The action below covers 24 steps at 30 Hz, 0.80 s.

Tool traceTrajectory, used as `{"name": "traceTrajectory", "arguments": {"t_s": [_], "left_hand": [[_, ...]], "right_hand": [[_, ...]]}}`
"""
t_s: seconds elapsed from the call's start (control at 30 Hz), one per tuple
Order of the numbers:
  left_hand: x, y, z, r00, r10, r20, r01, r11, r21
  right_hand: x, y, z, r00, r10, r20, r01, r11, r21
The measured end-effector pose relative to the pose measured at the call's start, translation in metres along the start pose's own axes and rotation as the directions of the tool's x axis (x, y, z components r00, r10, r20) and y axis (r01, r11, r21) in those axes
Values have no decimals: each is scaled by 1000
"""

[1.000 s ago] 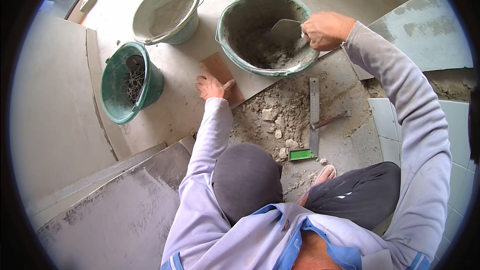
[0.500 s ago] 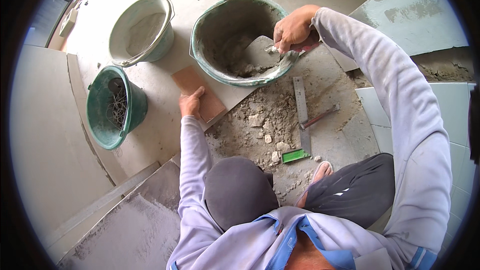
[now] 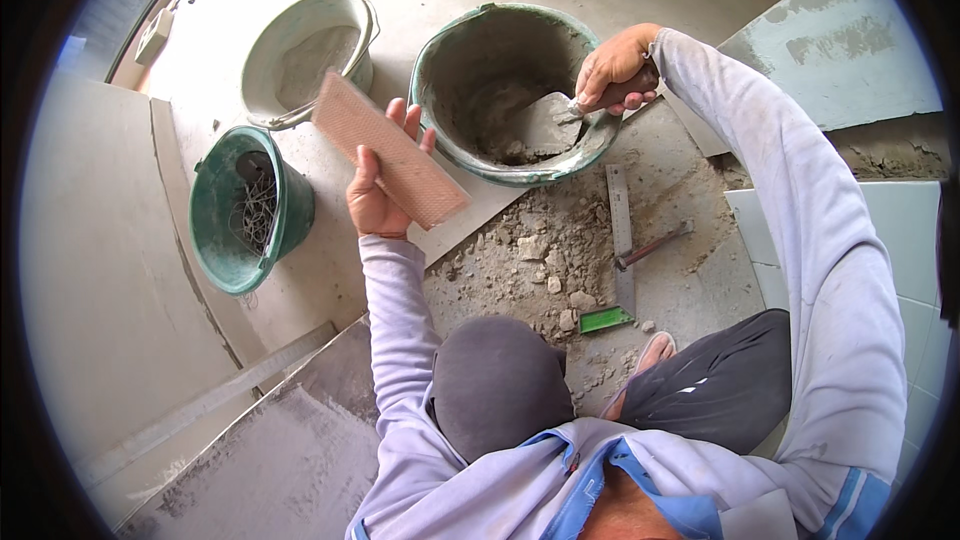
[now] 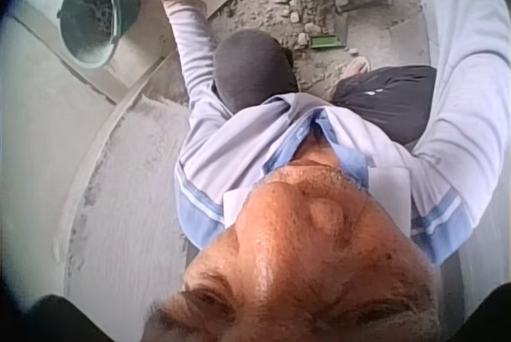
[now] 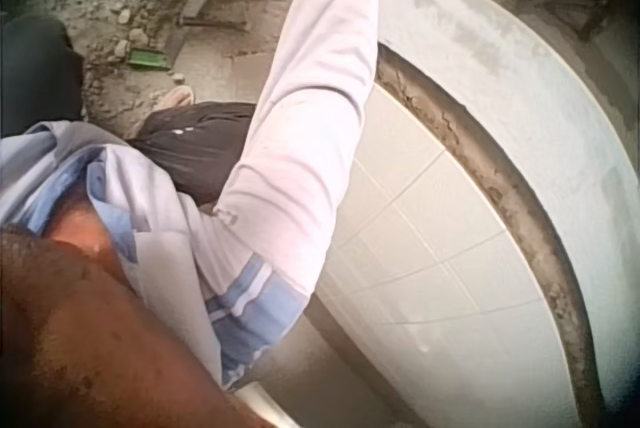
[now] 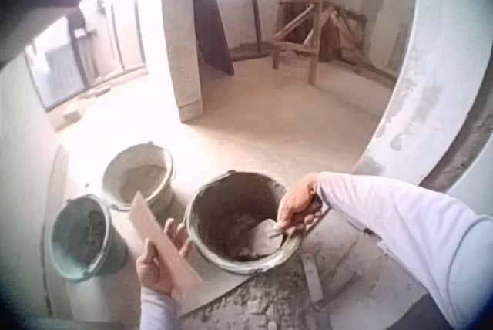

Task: The person removes old tiles from a wall using a hammer and chisel, then applies cement to a new tile and secures it to the wall. The person uses a hammer to tap the tile into place.

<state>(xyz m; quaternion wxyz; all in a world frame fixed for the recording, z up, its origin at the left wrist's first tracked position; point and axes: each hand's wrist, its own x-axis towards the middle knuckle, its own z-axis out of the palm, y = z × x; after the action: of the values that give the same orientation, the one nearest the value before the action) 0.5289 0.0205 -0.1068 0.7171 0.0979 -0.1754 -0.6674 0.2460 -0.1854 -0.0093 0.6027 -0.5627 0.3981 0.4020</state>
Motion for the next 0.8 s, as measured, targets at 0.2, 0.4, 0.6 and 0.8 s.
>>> {"name": "traceTrajectory", "arguments": {"t_s": [0.2, 0.4, 0.6, 0.8], "left_hand": [[0, -7, -3, 996, 3, -93, 11, 989, 147], [4, -8, 8, 997, -5, -82, 29, 955, 295], [5, -2, 12, 996, 28, -87, -1, 957, 290], [6, 39, 37, 992, 38, 120, -53, 991, 121]], "right_hand": [[-3, -18, 17, 999, -22, -41, 14, 985, -172], [-14, -13, 20, 993, -117, -1, 117, 987, -114], [-25, 27, 19, 969, -234, 79, 194, 919, 344], [-30, 69, 54, 836, -543, -77, 473, 645, 601]]}}
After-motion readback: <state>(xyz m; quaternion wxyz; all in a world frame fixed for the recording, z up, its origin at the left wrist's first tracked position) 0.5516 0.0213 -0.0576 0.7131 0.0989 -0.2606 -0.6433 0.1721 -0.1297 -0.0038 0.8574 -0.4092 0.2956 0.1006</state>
